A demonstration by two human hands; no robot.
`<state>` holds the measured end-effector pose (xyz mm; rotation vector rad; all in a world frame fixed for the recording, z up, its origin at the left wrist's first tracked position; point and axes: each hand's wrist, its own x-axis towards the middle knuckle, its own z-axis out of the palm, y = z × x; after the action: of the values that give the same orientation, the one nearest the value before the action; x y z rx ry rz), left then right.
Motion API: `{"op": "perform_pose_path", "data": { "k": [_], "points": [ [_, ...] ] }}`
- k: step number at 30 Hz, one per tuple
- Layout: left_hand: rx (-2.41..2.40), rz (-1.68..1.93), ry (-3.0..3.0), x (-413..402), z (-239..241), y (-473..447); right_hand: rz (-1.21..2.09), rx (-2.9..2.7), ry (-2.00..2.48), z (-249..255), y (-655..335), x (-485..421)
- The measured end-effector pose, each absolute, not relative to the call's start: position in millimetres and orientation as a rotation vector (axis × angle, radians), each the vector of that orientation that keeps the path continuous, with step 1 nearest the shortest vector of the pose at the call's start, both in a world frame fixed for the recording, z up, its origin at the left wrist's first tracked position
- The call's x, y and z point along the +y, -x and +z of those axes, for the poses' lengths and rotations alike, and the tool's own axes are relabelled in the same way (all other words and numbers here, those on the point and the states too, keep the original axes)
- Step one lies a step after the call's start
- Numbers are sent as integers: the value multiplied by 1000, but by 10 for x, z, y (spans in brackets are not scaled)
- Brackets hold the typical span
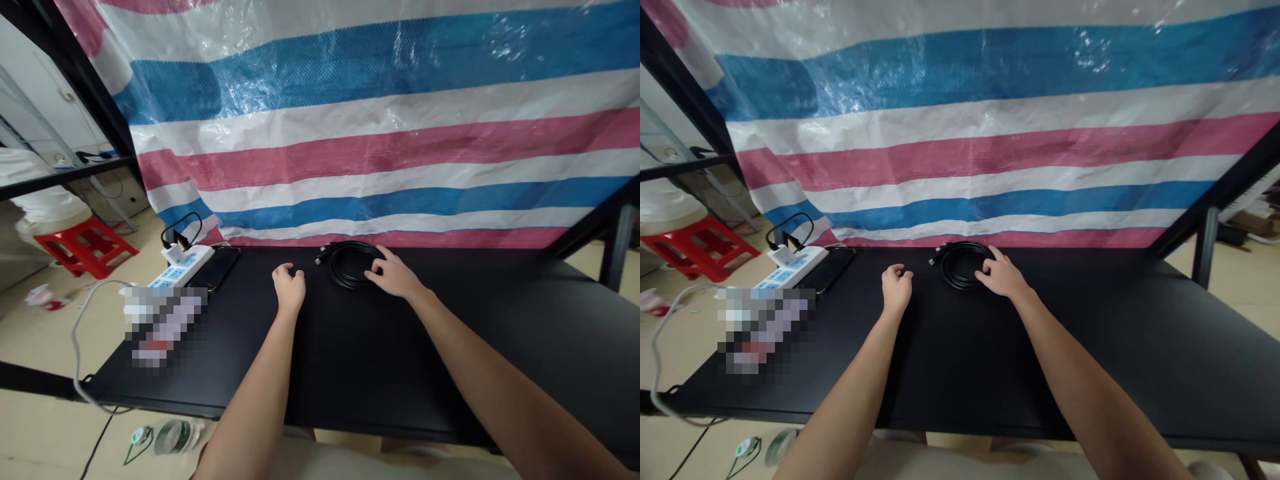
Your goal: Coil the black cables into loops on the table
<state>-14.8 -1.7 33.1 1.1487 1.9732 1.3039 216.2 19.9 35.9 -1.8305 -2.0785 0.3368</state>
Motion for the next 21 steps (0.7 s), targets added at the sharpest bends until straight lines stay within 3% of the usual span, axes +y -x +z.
{"op": "perform_pose_path", "data": {
  "k": [21],
  "points": [
    [1987,1307,-1230,-22,337,83,18,-1555,1842,173,-3001,151]
  ]
}}
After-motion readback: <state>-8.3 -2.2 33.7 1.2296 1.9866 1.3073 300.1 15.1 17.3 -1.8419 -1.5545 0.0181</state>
